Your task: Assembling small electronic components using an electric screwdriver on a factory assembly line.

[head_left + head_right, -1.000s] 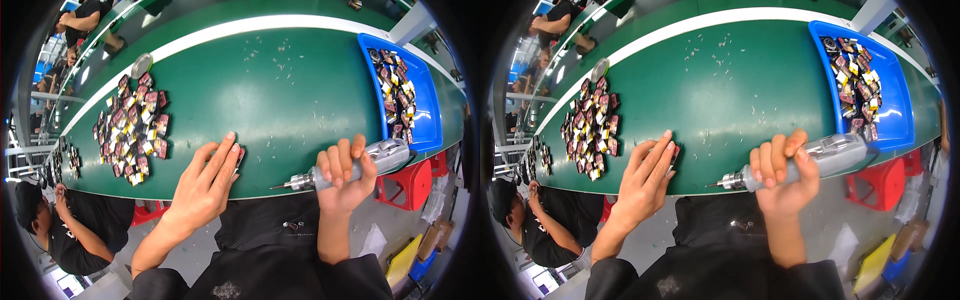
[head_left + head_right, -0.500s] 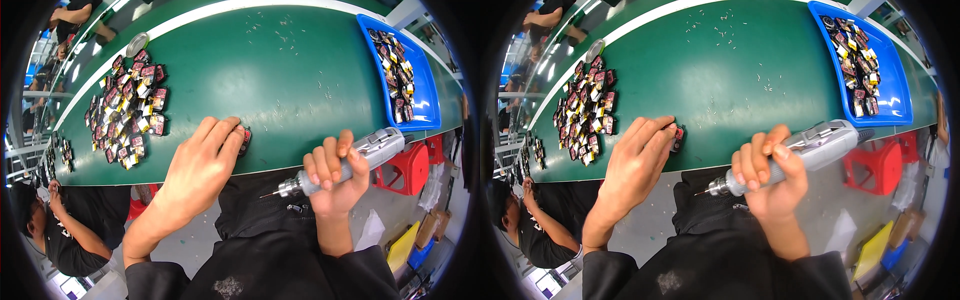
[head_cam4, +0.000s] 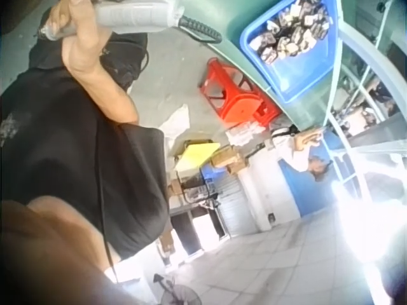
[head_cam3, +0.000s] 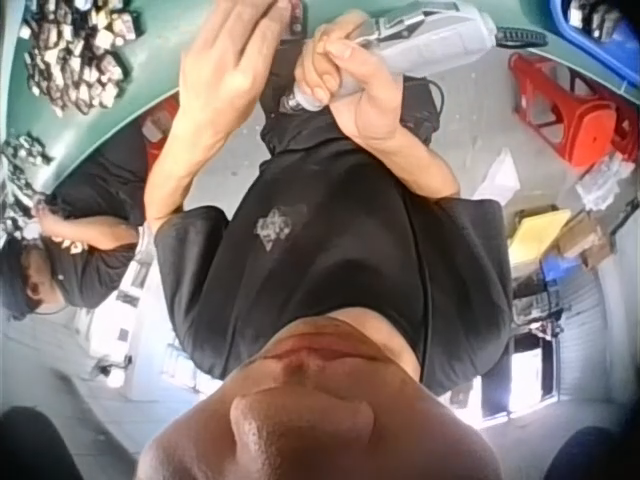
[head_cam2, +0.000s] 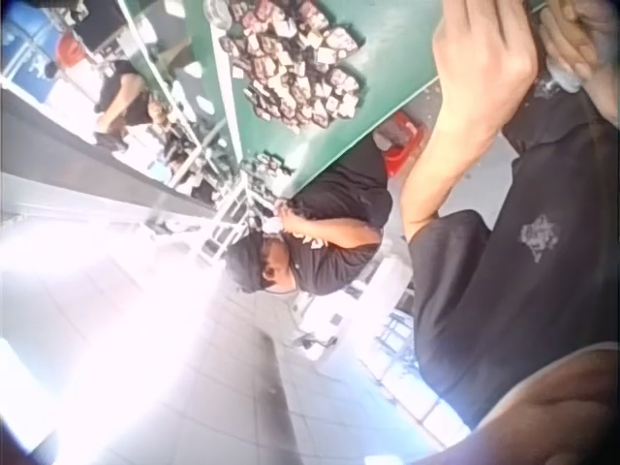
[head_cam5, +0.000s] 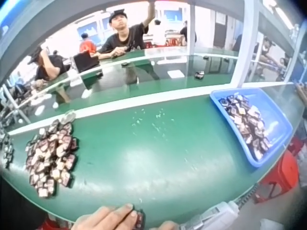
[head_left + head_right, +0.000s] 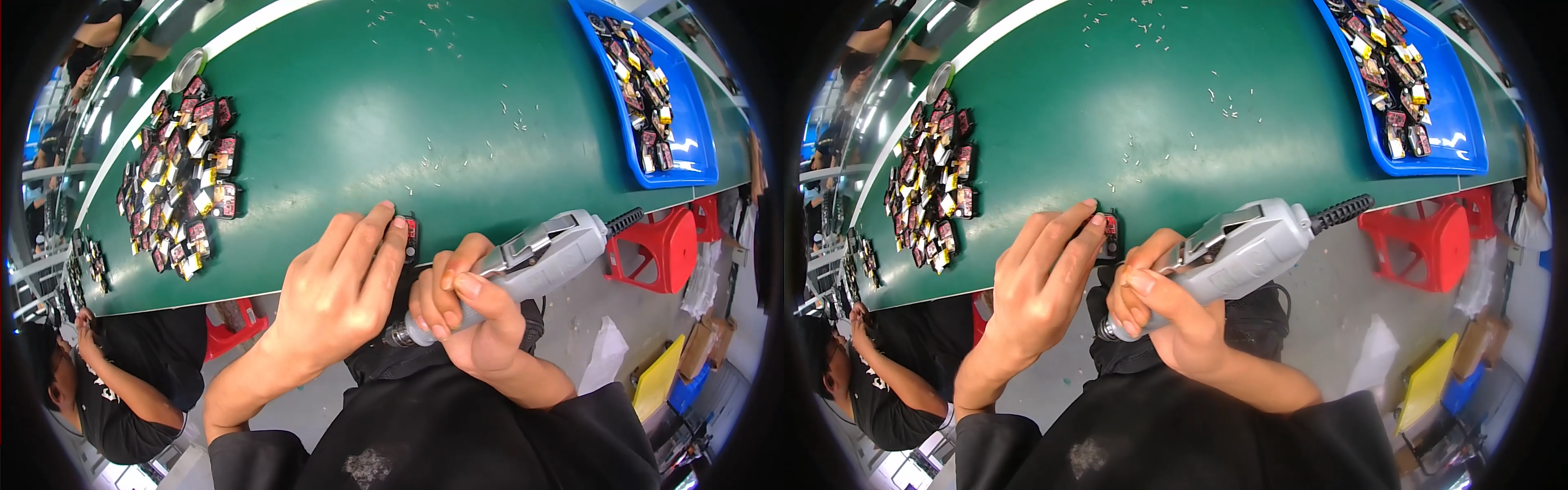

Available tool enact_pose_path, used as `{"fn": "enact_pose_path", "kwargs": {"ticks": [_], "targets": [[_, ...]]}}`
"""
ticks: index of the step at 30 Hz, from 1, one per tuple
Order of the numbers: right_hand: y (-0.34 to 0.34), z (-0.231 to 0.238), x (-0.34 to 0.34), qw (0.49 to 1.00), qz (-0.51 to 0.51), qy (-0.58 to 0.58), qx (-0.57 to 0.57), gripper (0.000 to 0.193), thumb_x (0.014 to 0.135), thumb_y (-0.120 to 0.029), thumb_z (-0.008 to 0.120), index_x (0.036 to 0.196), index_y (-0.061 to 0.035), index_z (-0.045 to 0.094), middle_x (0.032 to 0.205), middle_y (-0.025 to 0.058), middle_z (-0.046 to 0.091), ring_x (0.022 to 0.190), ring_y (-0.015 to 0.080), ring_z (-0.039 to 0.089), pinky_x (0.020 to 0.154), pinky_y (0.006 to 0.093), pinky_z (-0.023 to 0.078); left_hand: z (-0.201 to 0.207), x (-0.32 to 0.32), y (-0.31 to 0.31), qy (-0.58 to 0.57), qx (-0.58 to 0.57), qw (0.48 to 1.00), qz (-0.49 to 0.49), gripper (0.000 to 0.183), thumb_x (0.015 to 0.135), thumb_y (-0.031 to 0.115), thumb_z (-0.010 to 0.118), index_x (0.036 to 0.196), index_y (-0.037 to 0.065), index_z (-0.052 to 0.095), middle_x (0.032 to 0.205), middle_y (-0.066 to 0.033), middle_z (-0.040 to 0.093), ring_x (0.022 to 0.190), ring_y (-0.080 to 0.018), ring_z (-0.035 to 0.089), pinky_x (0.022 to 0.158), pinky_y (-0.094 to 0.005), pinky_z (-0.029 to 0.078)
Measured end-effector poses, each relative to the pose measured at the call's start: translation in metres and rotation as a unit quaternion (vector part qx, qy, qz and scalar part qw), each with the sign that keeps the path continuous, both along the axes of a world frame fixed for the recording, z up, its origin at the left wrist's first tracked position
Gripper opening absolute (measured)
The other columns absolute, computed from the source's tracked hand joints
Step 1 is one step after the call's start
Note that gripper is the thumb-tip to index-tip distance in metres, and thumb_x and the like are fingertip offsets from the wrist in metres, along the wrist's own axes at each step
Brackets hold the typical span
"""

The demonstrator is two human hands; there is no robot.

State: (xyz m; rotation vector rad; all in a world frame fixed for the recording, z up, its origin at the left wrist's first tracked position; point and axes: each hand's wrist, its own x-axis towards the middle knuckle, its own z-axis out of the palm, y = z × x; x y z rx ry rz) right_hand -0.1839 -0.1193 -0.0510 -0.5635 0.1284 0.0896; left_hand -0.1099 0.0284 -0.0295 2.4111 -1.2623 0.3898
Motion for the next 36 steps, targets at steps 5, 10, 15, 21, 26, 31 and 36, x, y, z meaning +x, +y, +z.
{"fn": "enact_pose_path", "kwargs": {"ticks": [5,10,15,21,26,31,36], "targets": [[0.002,-0.006,-0.003,0.999,-0.016,-0.018,0.035,0.004,0.092,-0.004,0.050,0.094,-0.0012,0.048,0.068,0.0069,0.048,0.057,0.0141,0.048,0.055,0.0289,0.042,-0.001,-0.002,-0.007,-0.102,0.026,0.993,-0.051,0.033,0.063,0.004,0.066,0.090,-0.014,0.064,0.092,-0.0253,0.064,0.067,-0.0240,0.061,0.052,-0.0277,0.052],[0.000,-0.007,0.000,0.999,-0.020,-0.018,0.022,0.005,0.092,-0.004,0.050,0.093,-0.0007,0.048,0.070,0.0078,0.049,0.057,0.0142,0.049,0.054,0.0285,0.043,0.000,-0.004,-0.011,-0.071,0.037,0.997,-0.023,0.031,0.063,0.004,0.064,0.088,-0.014,0.063,0.090,-0.0256,0.064,0.066,-0.0244,0.060,0.051,-0.0275,0.052],[-0.001,-0.007,-0.001,0.999,-0.024,-0.013,0.027,0.004,0.092,-0.003,0.049,0.094,-0.0007,0.047,0.069,0.0082,0.049,0.053,0.0149,0.048,0.052,0.0291,0.042,-0.006,-0.011,-0.013,-0.093,0.020,0.996,0.000,0.031,0.063,0.004,0.064,0.088,-0.014,0.063,0.091,-0.0252,0.064,0.067,-0.0255,0.061,0.052,-0.0280,0.052],[-0.013,0.003,0.004,0.999,0.025,-0.010,-0.019,0.011,0.092,-0.018,0.049,0.089,-0.0076,0.047,0.059,0.0033,0.044,0.044,0.0142,0.042,0.047,0.0293,0.037,0.000,-0.011,-0.009,-0.030,0.033,0.999,-0.002,0.031,0.065,0.003,0.066,0.090,-0.015,0.063,0.095,-0.0266,0.064,0.075,-0.0288,0.062,0.059,-0.0306,0.054],[-0.058,0.036,0.030,0.988,0.031,-0.136,-0.061,0.023,0.095,-0.028,0.053,0.086,-0.0084,0.045,0.057,0.0012,0.043,0.045,0.0123,0.044,0.048,0.0285,0.039,0.004,-0.019,-0.006,0.009,0.035,0.999,-0.006,0.035,0.064,0.000,0.066,0.094,-0.016,0.063,0.101,-0.0284,0.063,0.081,-0.0294,0.061,0.064,-0.0317,0.055],[-0.072,0.055,0.061,0.973,-0.001,-0.201,-0.115,0.024,0.097,-0.031,0.051,0.086,-0.0106,0.045,0.056,0.0004,0.041,0.044,0.0107,0.042,0.050,0.0265,0.039,0.001,-0.020,-0.005,-0.012,0.059,0.998,0.005,0.035,0.064,-0.002,0.066,0.096,-0.016,0.064,0.104,-0.0292,0.064,0.081,-0.0280,0.061,0.067,-0.0313,0.055],[-0.077,0.035,0.077,0.969,0.015,-0.215,-0.119,0.026,0.098,-0.034,0.048,0.088,-0.0100,0.047,0.059,0.0005,0.043,0.045,0.0112,0.042,0.053,0.0269,0.039,-0.003,-0.022,-0.005,-0.022,0.056,0.998,0.014,0.032,0.064,-0.002,0.065,0.093,-0.016,0.065,0.104,-0.0281,0.065,0.081,-0.0273,0.061,0.066,-0.0306,0.054]]}}
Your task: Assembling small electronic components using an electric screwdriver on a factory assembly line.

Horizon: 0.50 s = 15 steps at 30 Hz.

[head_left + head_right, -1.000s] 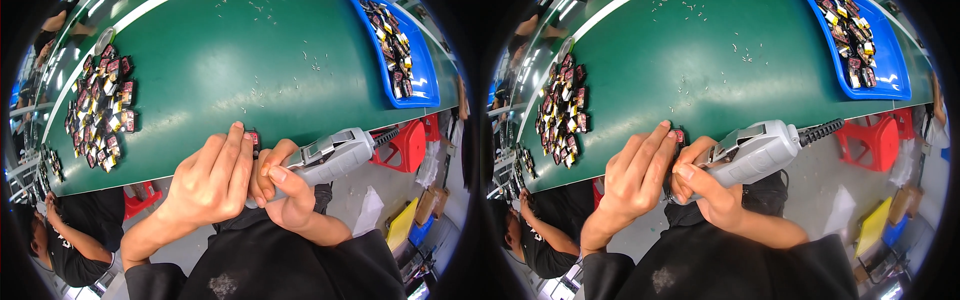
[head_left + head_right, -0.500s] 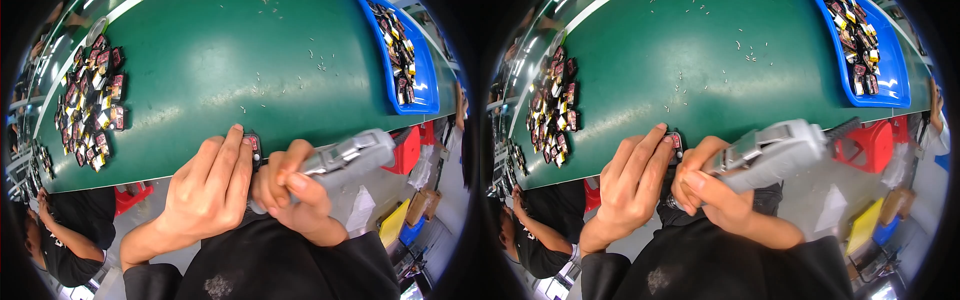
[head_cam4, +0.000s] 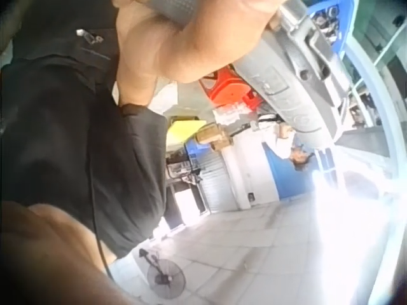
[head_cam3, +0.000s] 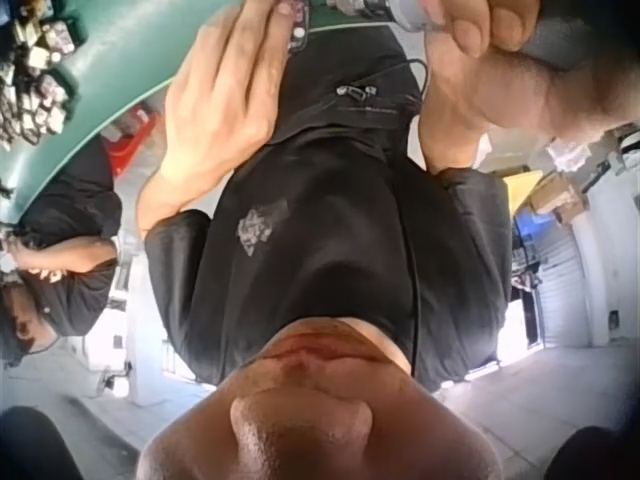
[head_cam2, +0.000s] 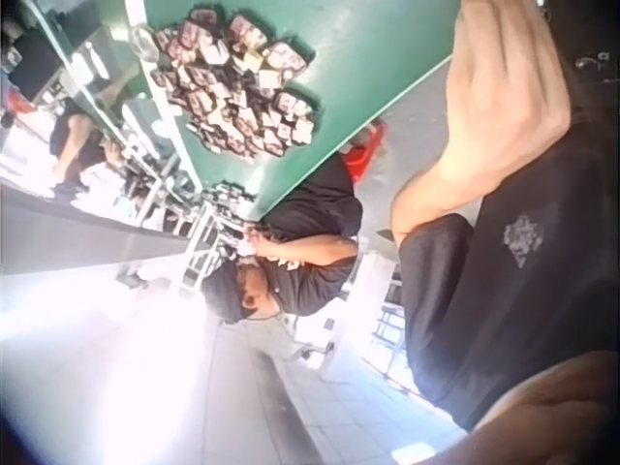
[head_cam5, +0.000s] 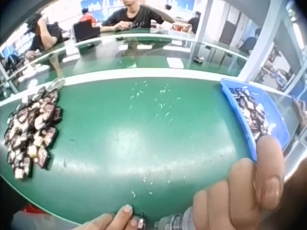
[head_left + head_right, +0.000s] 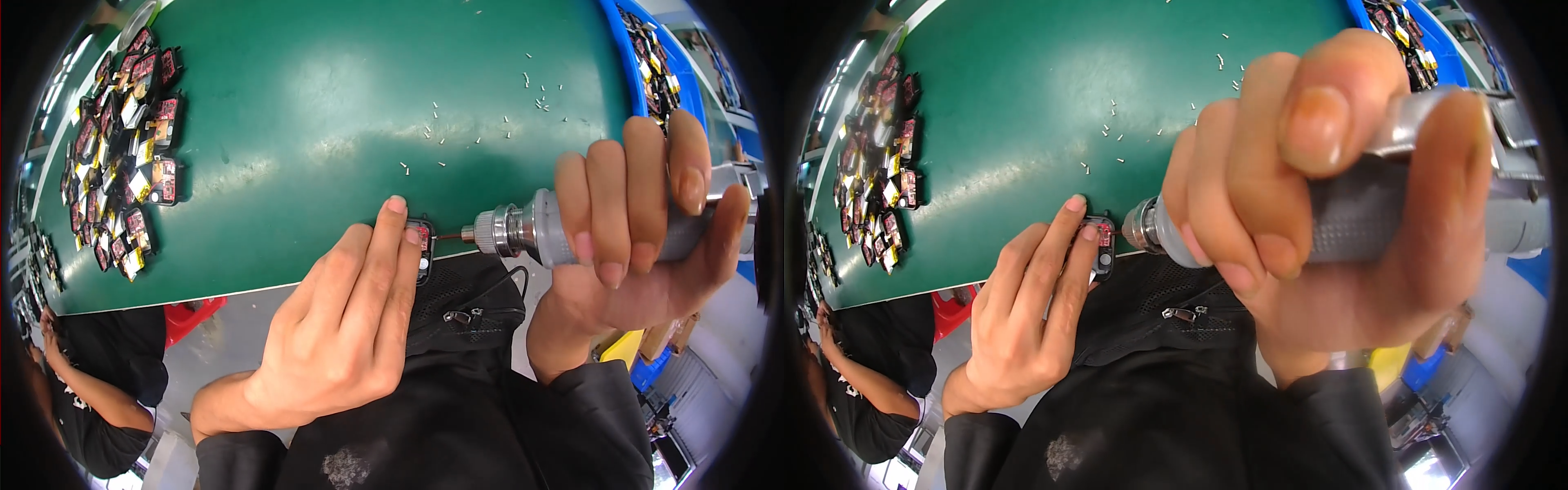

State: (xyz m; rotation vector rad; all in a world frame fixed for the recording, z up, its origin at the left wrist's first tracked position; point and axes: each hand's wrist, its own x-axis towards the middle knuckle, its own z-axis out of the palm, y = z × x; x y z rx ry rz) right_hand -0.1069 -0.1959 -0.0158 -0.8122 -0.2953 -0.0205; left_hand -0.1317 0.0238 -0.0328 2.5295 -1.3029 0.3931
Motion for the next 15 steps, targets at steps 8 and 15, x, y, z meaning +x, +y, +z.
{"fn": "enact_pose_path", "kwargs": {"ticks": [8,15], "targets": [[-0.003,-0.002,0.005,0.998,0.056,0.014,-0.015,0.025,0.099,-0.034,0.045,0.088,-0.0109,0.047,0.062,0.0009,0.044,0.047,0.0114,0.044,0.055,0.0275,0.040,0.000,-0.002,0.000,0.047,-0.022,0.999,0.008,0.036,0.067,-0.007,0.068,0.101,-0.015,0.063,0.111,-0.0279,0.062,0.081,-0.0309,0.062,0.066,-0.0358,0.055],[0.012,0.007,0.015,0.988,0.133,-0.006,-0.076,0.025,0.099,-0.034,0.046,0.088,-0.0115,0.046,0.065,0.0006,0.046,0.050,0.0116,0.048,0.058,0.0274,0.042,-0.005,0.000,0.001,0.049,-0.056,0.997,-0.009,0.036,0.065,-0.006,0.068,0.099,-0.016,0.062,0.108,-0.0279,0.063,0.081,-0.0318,0.062,0.065,-0.0365,0.055]]}}
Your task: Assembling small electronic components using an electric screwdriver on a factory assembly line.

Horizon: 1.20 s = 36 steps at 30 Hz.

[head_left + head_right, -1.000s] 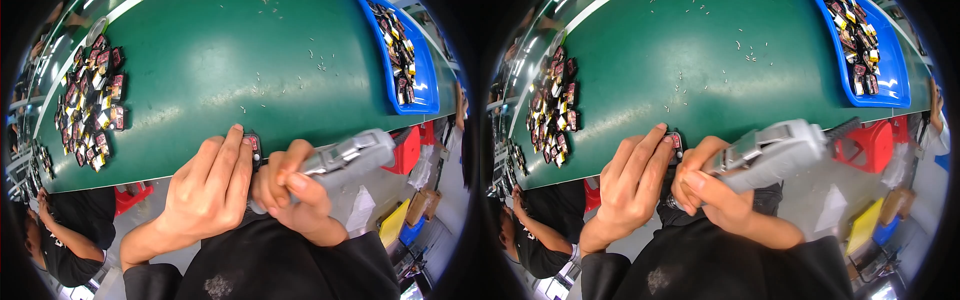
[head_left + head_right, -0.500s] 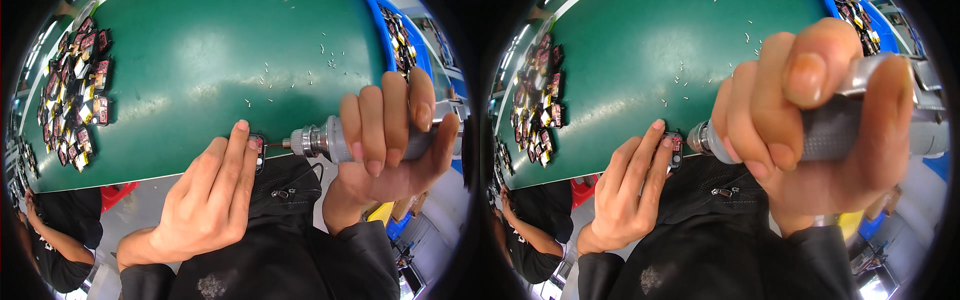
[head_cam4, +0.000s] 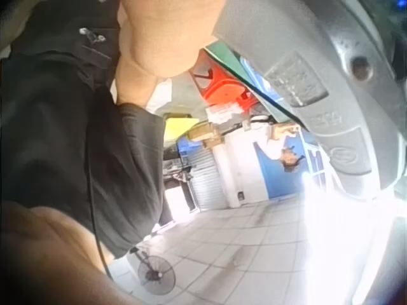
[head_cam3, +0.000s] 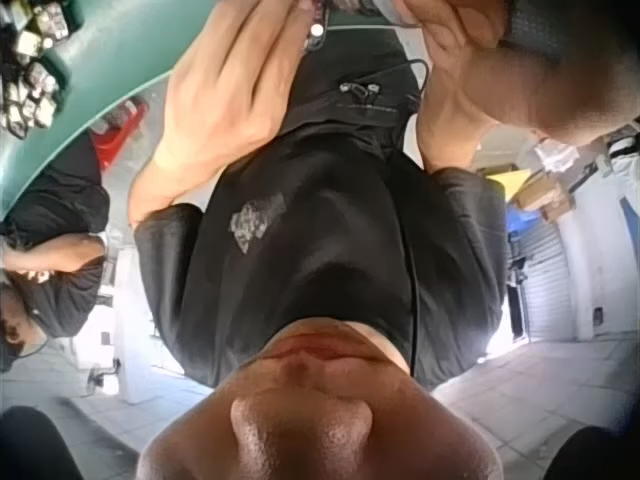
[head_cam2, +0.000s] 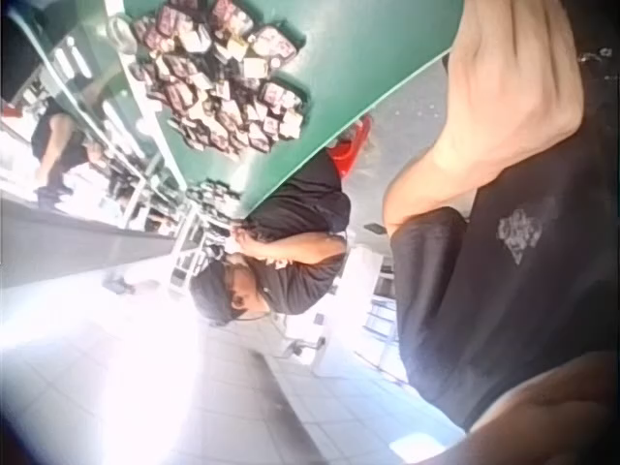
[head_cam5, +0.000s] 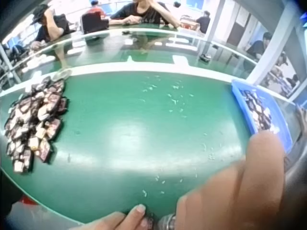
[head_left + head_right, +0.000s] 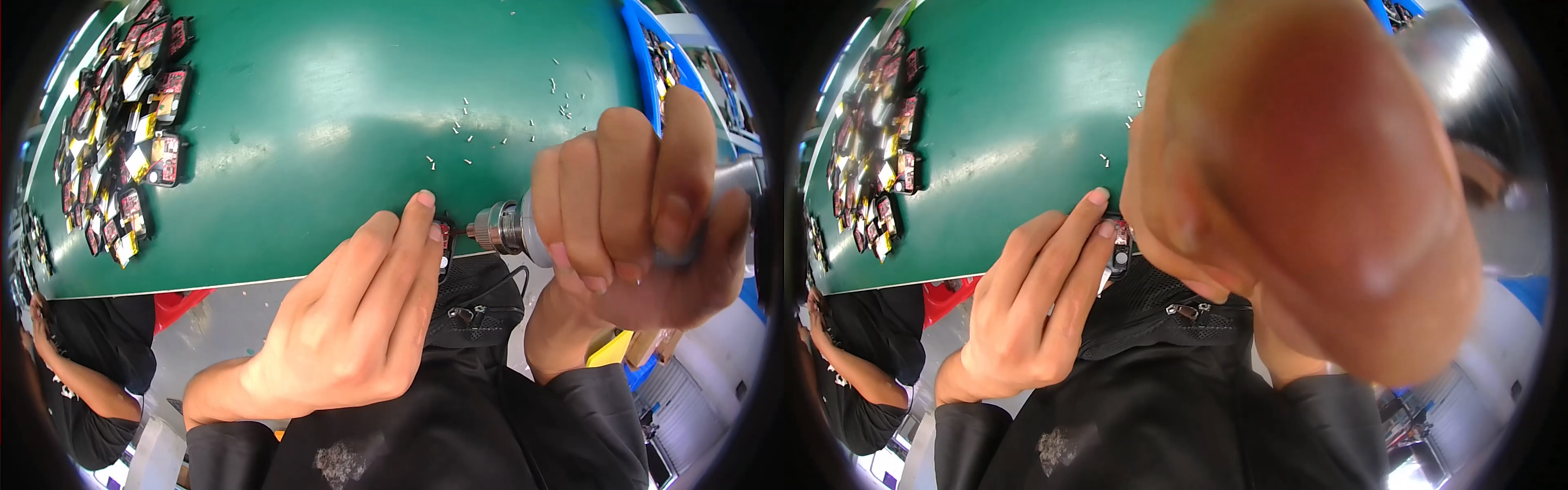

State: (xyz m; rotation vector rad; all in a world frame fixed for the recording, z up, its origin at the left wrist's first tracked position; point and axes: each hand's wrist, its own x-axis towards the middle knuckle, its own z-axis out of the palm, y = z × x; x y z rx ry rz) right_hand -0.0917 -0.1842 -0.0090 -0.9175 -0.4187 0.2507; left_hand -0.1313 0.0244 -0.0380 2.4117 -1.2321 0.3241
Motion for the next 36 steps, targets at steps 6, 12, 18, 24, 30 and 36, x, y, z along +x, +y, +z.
{"fn": "enact_pose_path", "kwargs": {"ticks": [6,12,18,24,30,36], "targets": [[0.003,0.005,0.011,0.997,0.053,-0.032,-0.036,0.026,0.100,-0.034,0.045,0.088,-0.0111,0.045,0.065,0.0001,0.047,0.049,0.0097,0.046,0.057,0.0264,0.041,0.003,0.003,0.002,0.036,-0.025,0.999,-0.012,0.041,0.063,-0.005,0.065,0.102,-0.017,0.060,0.112,-0.0289,0.060,0.084,-0.0335,0.060,0.067,-0.0386,0.054],[0.014,0.014,0.010,0.996,0.019,-0.067,-0.060,0.027,0.099,-0.031,0.047,0.084,-0.0090,0.043,0.059,-0.0007,0.044,0.042,0.0085,0.040,0.050,0.0243,0.038,0.017,0.002,0.008,0.044,-0.005,0.999,-0.011,0.041,0.064,-0.002,0.064,0.103,-0.014,0.060,0.118,-0.0279,0.058,0.088,-0.0336,0.059,0.070,-0.0385,0.055],[0.006,-0.001,0.007,0.989,-0.037,-0.052,0.134,0.017,0.096,-0.019,0.051,0.086,-0.0070,0.044,0.055,-0.0003,0.043,0.040,0.0080,0.039,0.042,0.0237,0.038,0.020,0.000,0.026,0.031,-0.002,0.999,0.016,0.038,0.069,0.004,0.063,0.105,-0.010,0.060,0.116,-0.0243,0.059,0.091,-0.0320,0.060,0.080,-0.0388,0.053],[-0.019,-0.020,-0.024,0.973,-0.136,0.011,0.187,0.015,0.096,-0.019,0.050,0.088,-0.0071,0.043,0.054,-0.0001,0.039,0.038,0.0086,0.035,0.040,0.0260,0.036,0.045,0.020,0.124,-0.089,-0.041,0.925,0.367,0.048,0.072,-0.010,0.064,0.119,-0.002,0.058,0.119,-0.0180,0.061,0.105,-0.0359,0.057,0.090,-0.0450,0.045],[-0.006,-0.034,-0.041,0.967,-0.157,0.111,0.169,0.018,0.094,-0.022,0.049,0.085,-0.0075,0.044,0.054,-0.0008,0.036,0.040,0.0091,0.035,0.041,0.0268,0.034,0.038,0.076,0.182,-0.164,0.152,0.864,0.451,0.035,0.090,0.000,0.056,0.124,-0.001,0.057,0.122,-0.0193,0.059,0.113,-0.0345,0.055,0.097,-0.0394,0.042],[0.003,-0.039,-0.037,0.960,-0.140,0.122,0.208,0.018,0.094,-0.022,0.048,0.084,-0.0073,0.042,0.054,0.0000,0.037,0.041,0.0102,0.037,0.046,0.0289,0.037,0.044,0.065,0.065,-0.076,-0.035,0.951,0.297,0.033,0.079,-0.009,0.065,0.110,0.000,0.064,0.113,-0.0138,0.064,0.105,-0.0316,0.061,0.094,-0.0396,0.045]]}}
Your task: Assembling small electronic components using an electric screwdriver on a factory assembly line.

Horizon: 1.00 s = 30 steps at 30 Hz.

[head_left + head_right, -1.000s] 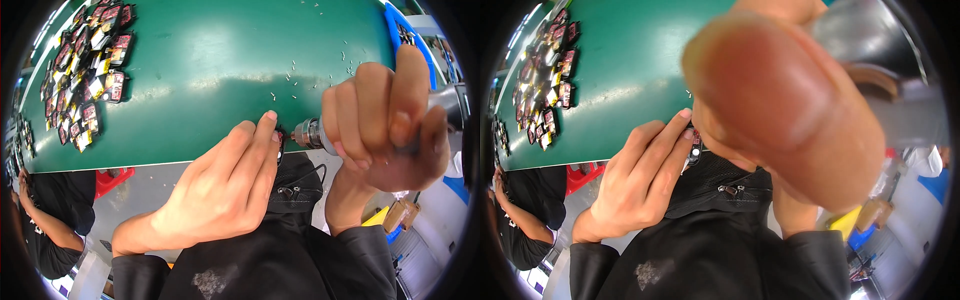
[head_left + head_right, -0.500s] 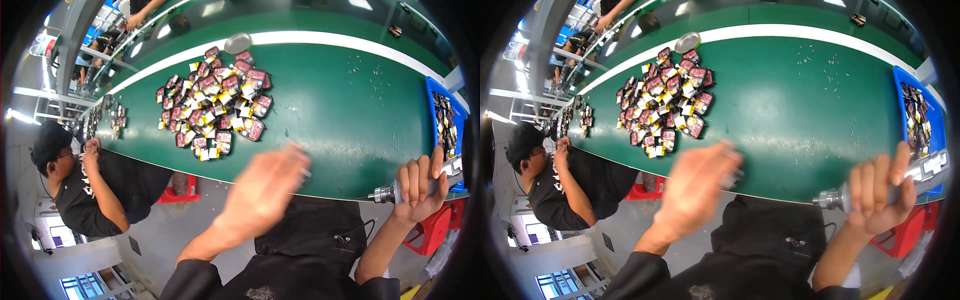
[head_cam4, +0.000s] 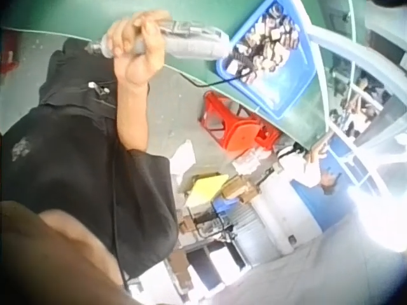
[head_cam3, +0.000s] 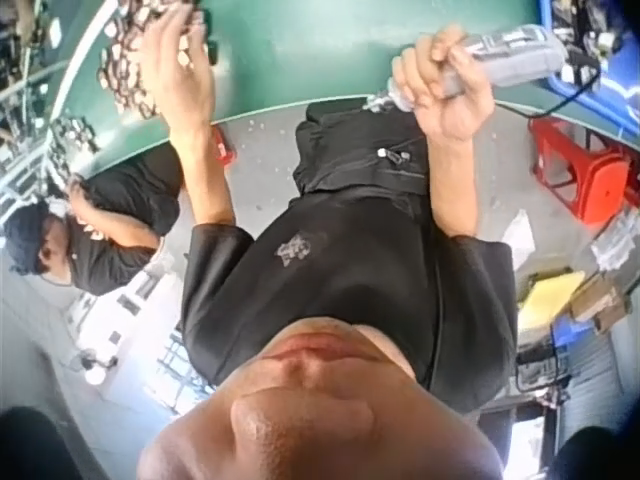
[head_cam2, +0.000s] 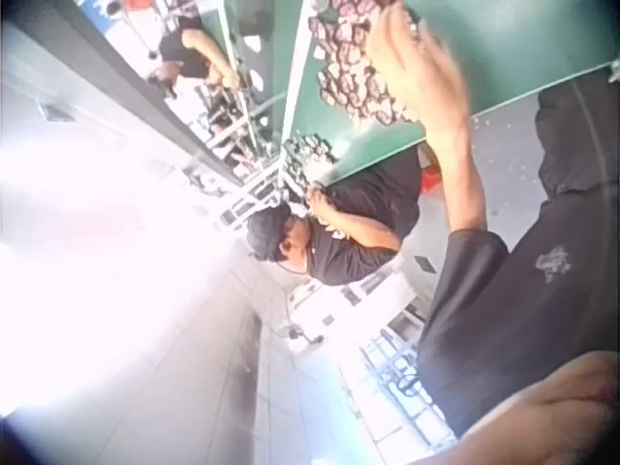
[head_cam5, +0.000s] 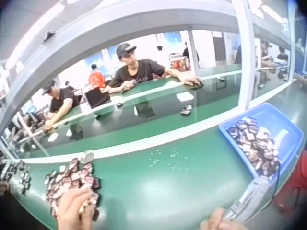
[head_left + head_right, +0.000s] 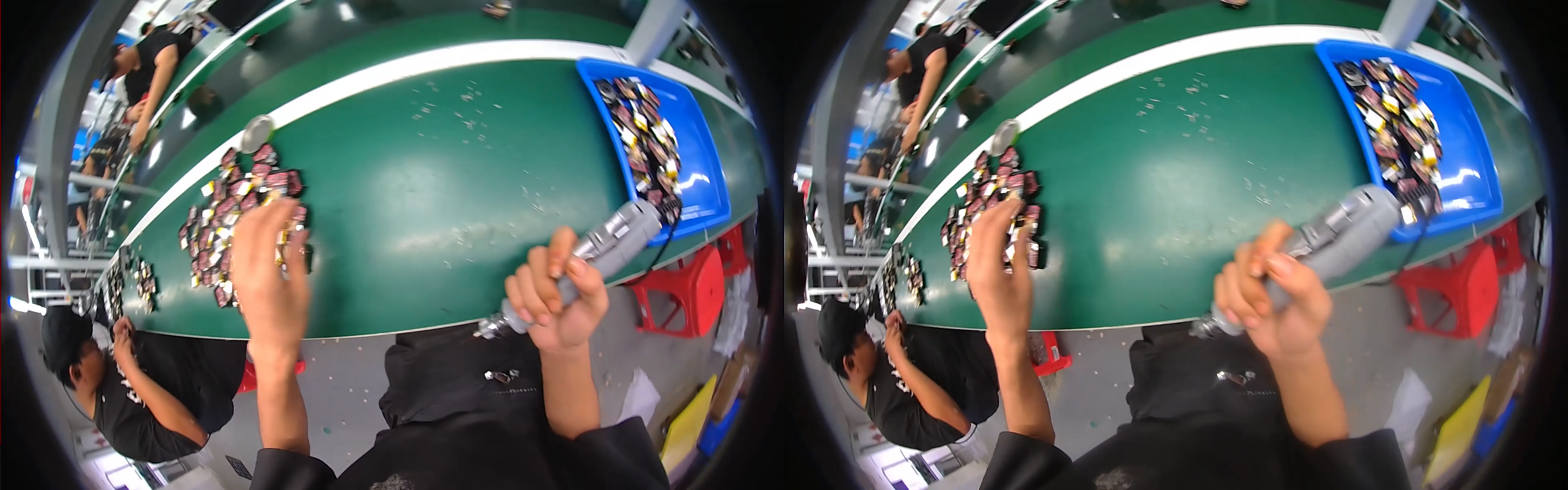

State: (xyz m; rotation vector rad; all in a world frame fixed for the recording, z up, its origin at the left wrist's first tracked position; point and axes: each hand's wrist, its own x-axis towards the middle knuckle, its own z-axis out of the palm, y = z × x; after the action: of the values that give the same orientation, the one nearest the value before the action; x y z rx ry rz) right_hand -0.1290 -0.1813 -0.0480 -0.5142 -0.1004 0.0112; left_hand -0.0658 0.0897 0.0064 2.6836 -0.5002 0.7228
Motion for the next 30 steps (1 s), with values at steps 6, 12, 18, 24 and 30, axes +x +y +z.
{"fn": "enact_pose_path", "kwargs": {"ticks": [6,12,18,24,30], "targets": [[-0.008,-0.001,0.000,1.000,0.005,-0.020,0.016,0.014,0.093,-0.017,0.046,0.086,-0.0048,0.046,0.053,0.0019,0.040,0.042,0.0122,0.040,0.048,0.0310,0.039,-0.020,-0.013,-0.083,0.134,-0.020,0.963,-0.231,0.029,0.071,-0.007,0.070,0.099,-0.001,0.064,0.095,-0.0111,0.062,0.086,-0.0291,0.060,0.072,-0.0379,0.049],[-0.012,-0.005,0.000,0.998,0.036,-0.052,-0.002,0.016,0.094,-0.021,0.046,0.086,-0.0069,0.044,0.056,0.0007,0.042,0.042,0.0103,0.042,0.049,0.0288,0.041,-0.030,-0.018,-0.086,0.103,0.049,0.961,-0.253,0.025,0.069,-0.007,0.066,0.094,-0.005,0.063,0.093,-0.0108,0.059,0.083,-0.0265,0.059,0.064,-0.0363,0.050],[-0.009,-0.006,-0.001,0.998,0.035,-0.043,0.041,0.012,0.093,-0.015,0.045,0.086,-0.0046,0.047,0.052,0.0021,0.041,0.041,0.0113,0.041,0.046,0.0299,0.038,-0.038,-0.009,-0.084,0.026,0.100,0.948,-0.301,0.021,0.070,-0.006,0.064,0.090,-0.007,0.060,0.091,-0.0133,0.057,0.079,-0.0265,0.057,0.062,-0.0364,0.048],[-0.012,-0.007,-0.004,0.998,0.040,-0.055,-0.006,0.017,0.094,-0.021,0.046,0.085,-0.0071,0.044,0.056,0.0006,0.042,0.042,0.0100,0.042,0.049,0.0291,0.041,-0.038,-0.020,-0.062,0.111,-0.077,0.968,-0.213,0.015,0.073,-0.007,0.053,0.086,-0.002,0.047,0.081,-0.0158,0.051,0.071,-0.0294,0.053,0.062,-0.0400,0.044],[-0.010,-0.004,-0.001,0.998,0.035,-0.053,-0.001,0.017,0.095,-0.021,0.045,0.086,-0.0076,0.044,0.056,-0.0003,0.041,0.043,0.0100,0.042,0.050,0.0286,0.040,-0.046,-0.054,-0.057,0.169,-0.251,0.946,-0.113,0.005,0.086,-0.007,0.051,0.088,-0.003,0.049,0.077,-0.0129,0.057,0.065,-0.0213,0.056,0.061,-0.0320,0.047]]}}
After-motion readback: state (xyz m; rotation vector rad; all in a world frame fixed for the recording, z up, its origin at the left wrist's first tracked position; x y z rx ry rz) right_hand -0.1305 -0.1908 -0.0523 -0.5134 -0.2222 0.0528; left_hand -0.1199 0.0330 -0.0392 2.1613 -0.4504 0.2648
